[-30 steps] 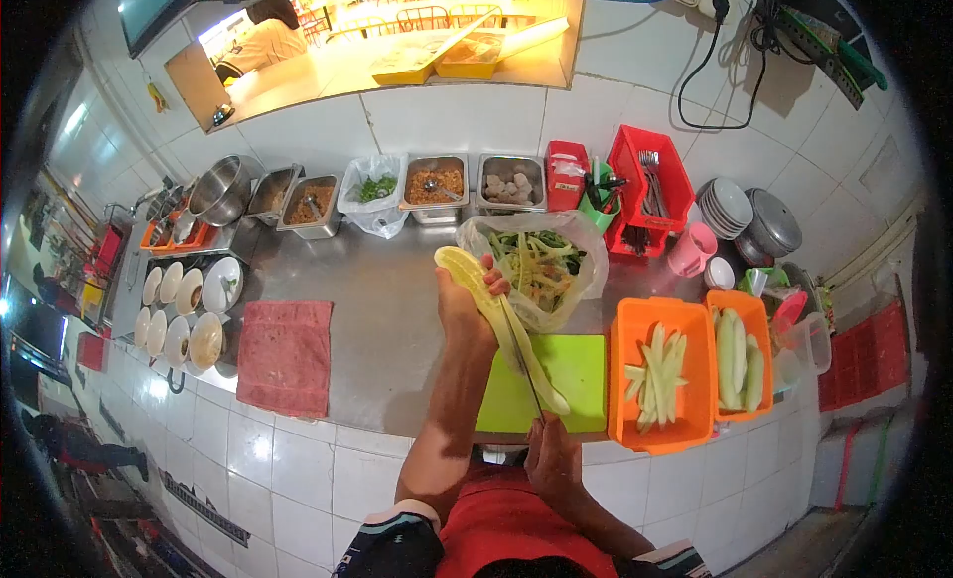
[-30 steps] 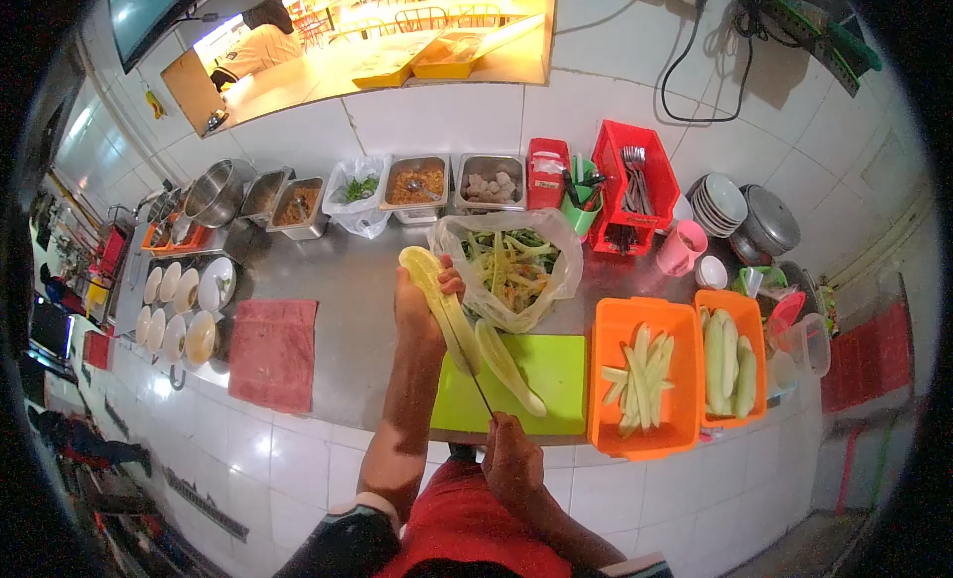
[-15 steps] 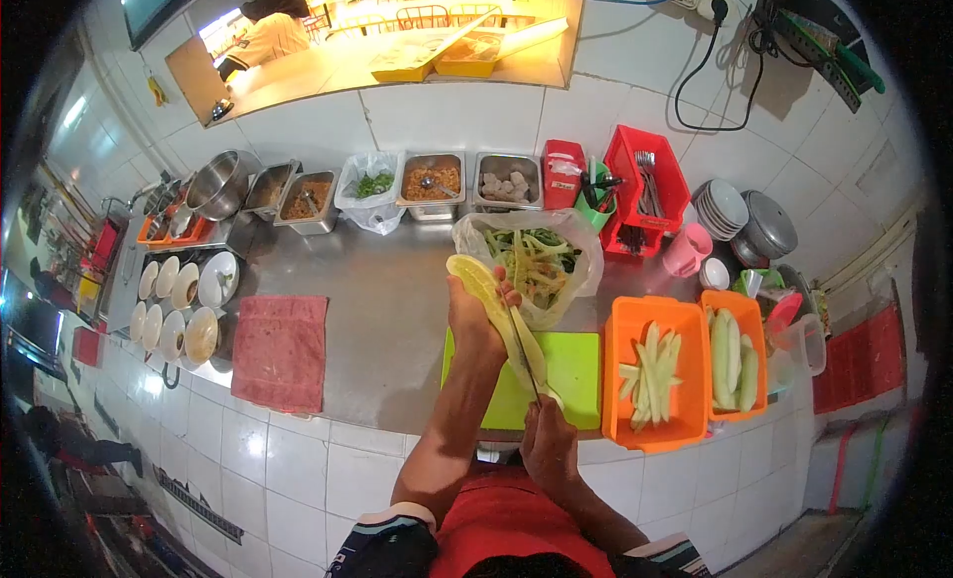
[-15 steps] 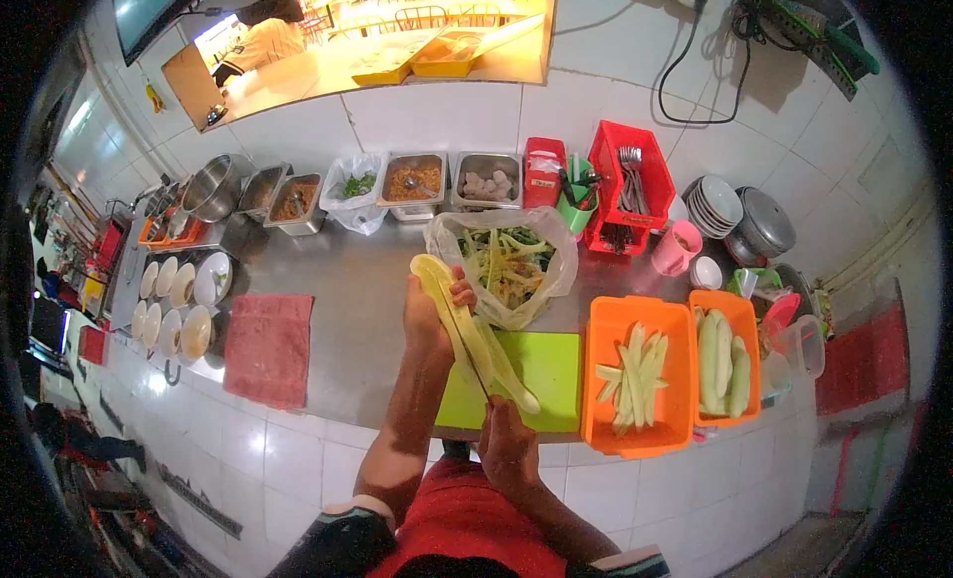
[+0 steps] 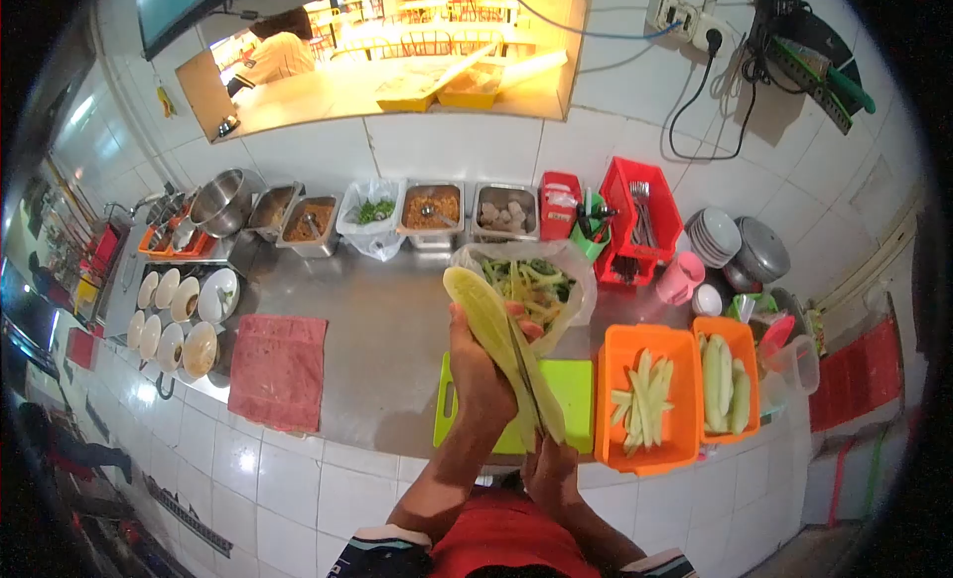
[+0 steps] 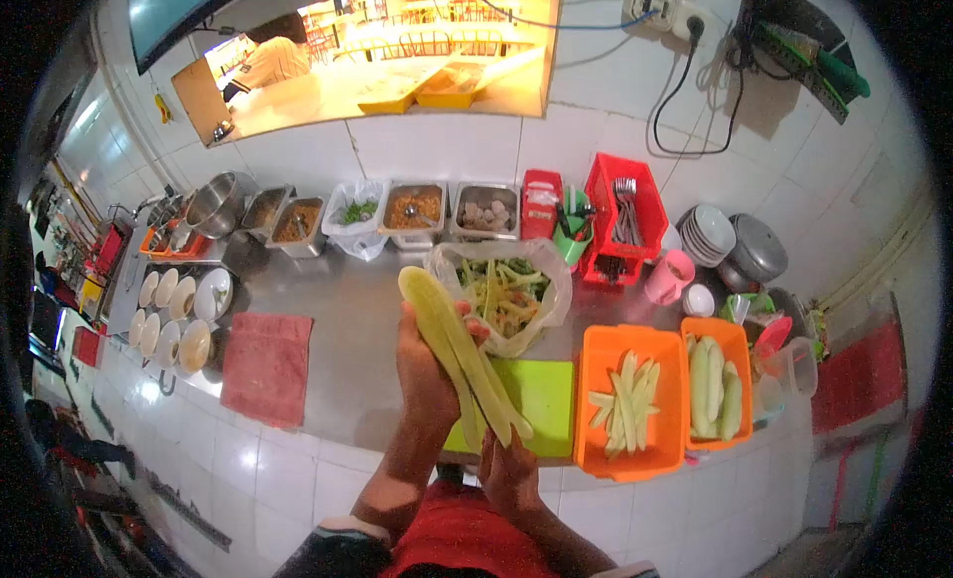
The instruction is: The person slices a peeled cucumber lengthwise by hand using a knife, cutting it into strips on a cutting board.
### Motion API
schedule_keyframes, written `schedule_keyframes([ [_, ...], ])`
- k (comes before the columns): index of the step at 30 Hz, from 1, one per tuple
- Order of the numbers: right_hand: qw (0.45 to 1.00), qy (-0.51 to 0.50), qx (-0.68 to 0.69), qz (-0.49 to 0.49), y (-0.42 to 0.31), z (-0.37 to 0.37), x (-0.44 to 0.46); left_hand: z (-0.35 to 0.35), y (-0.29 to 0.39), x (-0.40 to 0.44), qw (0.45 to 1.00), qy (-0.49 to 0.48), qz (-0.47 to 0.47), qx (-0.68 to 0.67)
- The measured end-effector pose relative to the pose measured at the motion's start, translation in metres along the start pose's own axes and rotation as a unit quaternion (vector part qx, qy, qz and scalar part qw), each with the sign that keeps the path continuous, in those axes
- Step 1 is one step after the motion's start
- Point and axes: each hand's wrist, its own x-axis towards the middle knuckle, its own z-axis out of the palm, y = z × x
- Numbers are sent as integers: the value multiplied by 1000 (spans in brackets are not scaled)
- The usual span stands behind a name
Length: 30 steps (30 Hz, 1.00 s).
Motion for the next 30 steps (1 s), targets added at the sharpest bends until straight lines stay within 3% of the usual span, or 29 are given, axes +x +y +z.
schedule_keyframes([
  [5, 999, 16, 24, -43, 1, -12, 13, 38, 24, -14, 993, -83, 73, -50],
  [6, 1000, 1, 16, -13, 1, -11, 14, 36, 28, -11, 992, -89, 80, -51],
  [8, 999, 16, 41, -18, 0, -9, 20, 22, 32, 1, 982, -175, 71, 29],
  [11, 998, 36, 44, -17, -5, -11, 28, 13, 35, 18, 963, -256, 80, -29],
  [12, 999, 45, 23, -16, -6, -11, 30, 17, 34, 16, 962, -257, 81, -29],
  [14, 998, 42, 23, -27, -5, -10, 29, 33, 33, 9, 988, -112, 106, -16],
  [15, 998, 39, 23, -36, -5, -10, 29, 40, 37, 7, 988, -113, 107, -16],
  [17, 998, 36, 41, -31, -9, -11, 31, 50, 47, 6, 980, -58, 188, 33],
  [20, 998, 27, 53, -13, -8, -7, 31, 42, 53, 16, 978, -101, 180, 14],
  [30, 999, 25, 22, -15, -5, -1, 34, 30, 41, 13, 988, -81, 132, 3],
])
